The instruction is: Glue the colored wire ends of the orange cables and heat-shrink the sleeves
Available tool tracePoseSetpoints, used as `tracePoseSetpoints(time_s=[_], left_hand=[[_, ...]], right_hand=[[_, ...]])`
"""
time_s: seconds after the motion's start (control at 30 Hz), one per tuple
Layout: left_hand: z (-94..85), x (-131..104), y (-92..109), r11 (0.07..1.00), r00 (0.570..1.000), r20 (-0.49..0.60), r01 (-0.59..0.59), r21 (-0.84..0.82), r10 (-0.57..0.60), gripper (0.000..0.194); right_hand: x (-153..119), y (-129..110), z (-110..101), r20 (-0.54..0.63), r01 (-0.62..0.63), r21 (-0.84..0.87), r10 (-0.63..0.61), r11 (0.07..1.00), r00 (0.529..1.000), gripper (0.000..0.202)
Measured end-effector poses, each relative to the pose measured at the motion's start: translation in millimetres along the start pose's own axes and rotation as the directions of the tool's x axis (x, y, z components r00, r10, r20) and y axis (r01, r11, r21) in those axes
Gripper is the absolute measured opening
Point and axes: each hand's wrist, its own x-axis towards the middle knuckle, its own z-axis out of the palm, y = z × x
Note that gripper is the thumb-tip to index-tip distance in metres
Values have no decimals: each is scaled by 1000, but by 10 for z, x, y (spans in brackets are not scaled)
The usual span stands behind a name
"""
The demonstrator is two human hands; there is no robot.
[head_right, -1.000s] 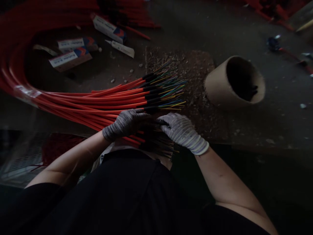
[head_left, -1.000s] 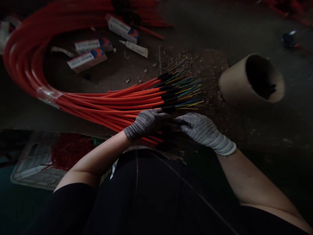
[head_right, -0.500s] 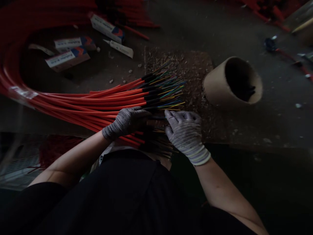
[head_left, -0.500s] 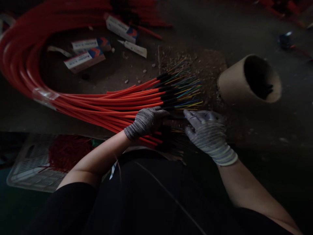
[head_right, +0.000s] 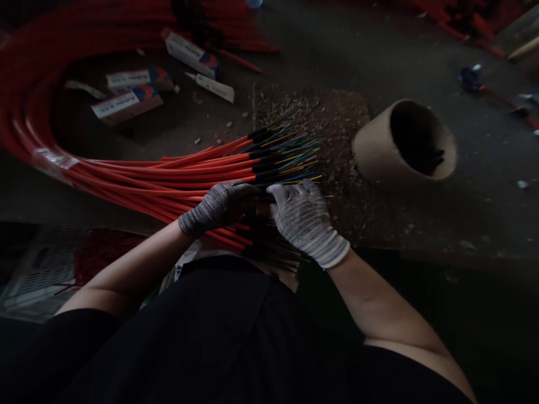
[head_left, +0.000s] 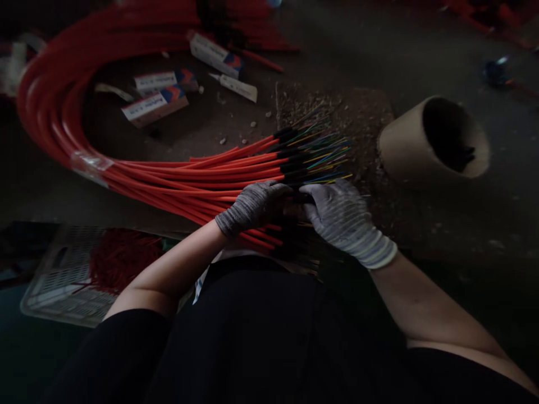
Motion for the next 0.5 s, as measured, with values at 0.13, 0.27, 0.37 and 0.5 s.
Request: tracePoseSetpoints(time_s=[0.13,0.27,0.37,0.5], left_hand=[[-25,-44,-57,997,997,-58,-57,-46,54,34],[-16,-46,-95,994,991,-103,-91,-59,84,32],[-1,-31,-126,981,981,-153,-142,-135,121,34],[15,-27,-156,981,978,-154,-160,-107,143,30]], right_hand=[[64,-21,151,-52,17,-136,-25,991,998,33],[97,8,136,-59,74,-153,-84,985,995,35],[147,22,91,-61,114,-125,-122,986,991,34],[233,48,104,-39,170,-107,-176,980,984,34]])
